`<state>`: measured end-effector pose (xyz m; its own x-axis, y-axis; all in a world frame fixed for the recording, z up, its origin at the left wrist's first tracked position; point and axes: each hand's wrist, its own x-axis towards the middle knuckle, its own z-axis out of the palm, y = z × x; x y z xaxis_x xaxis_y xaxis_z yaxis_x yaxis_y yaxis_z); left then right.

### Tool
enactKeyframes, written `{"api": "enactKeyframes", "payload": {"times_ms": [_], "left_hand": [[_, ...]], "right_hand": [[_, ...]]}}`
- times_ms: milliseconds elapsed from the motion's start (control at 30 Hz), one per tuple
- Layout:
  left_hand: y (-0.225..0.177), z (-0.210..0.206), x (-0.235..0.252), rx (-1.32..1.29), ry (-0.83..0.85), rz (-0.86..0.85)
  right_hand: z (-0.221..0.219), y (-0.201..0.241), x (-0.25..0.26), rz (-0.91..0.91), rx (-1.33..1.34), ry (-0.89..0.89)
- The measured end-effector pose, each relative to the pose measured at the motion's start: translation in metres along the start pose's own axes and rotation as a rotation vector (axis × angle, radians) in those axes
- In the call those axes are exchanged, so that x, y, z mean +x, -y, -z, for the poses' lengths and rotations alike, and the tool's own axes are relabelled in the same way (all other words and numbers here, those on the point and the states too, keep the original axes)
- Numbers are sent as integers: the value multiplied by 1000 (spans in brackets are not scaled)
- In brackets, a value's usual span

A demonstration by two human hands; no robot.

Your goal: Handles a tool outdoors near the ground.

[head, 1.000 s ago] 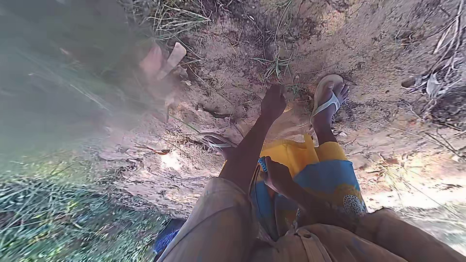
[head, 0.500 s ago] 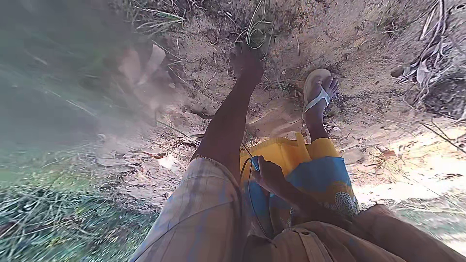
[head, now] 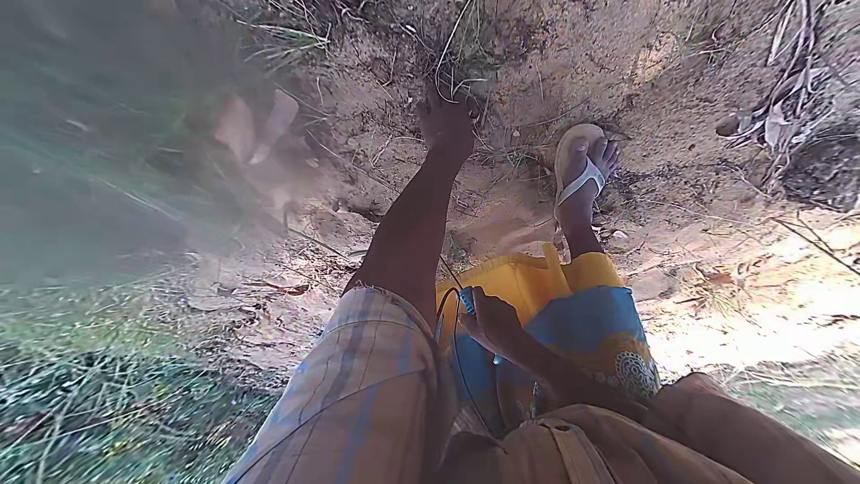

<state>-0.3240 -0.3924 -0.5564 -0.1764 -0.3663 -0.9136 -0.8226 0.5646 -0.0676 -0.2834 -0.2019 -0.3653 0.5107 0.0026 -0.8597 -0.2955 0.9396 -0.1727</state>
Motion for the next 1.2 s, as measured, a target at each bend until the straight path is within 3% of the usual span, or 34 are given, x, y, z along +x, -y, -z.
{"api": "enactKeyframes", "payload": {"times_ms": [167, 300, 533, 767, 967, 1200], "left_hand": [[2, 16, -5, -266, 196, 51], [5, 13, -2, -528, 221, 139], [5, 14, -7, -382, 144, 101], [14, 2, 3, -481, 138, 29], [-6, 10, -1, -334, 127, 90], [-24, 9, 1, -121, 125, 44]], "right_hand": [[-2, 0, 0, -5, 7, 4], [-2, -1, 0, 0, 23, -15], [-4, 0, 2, -17, 35, -9], [-3, 0, 4, -22, 44, -10], [-5, -1, 3, -18, 71, -13], [-4, -4, 2, -3, 96, -12]]}}
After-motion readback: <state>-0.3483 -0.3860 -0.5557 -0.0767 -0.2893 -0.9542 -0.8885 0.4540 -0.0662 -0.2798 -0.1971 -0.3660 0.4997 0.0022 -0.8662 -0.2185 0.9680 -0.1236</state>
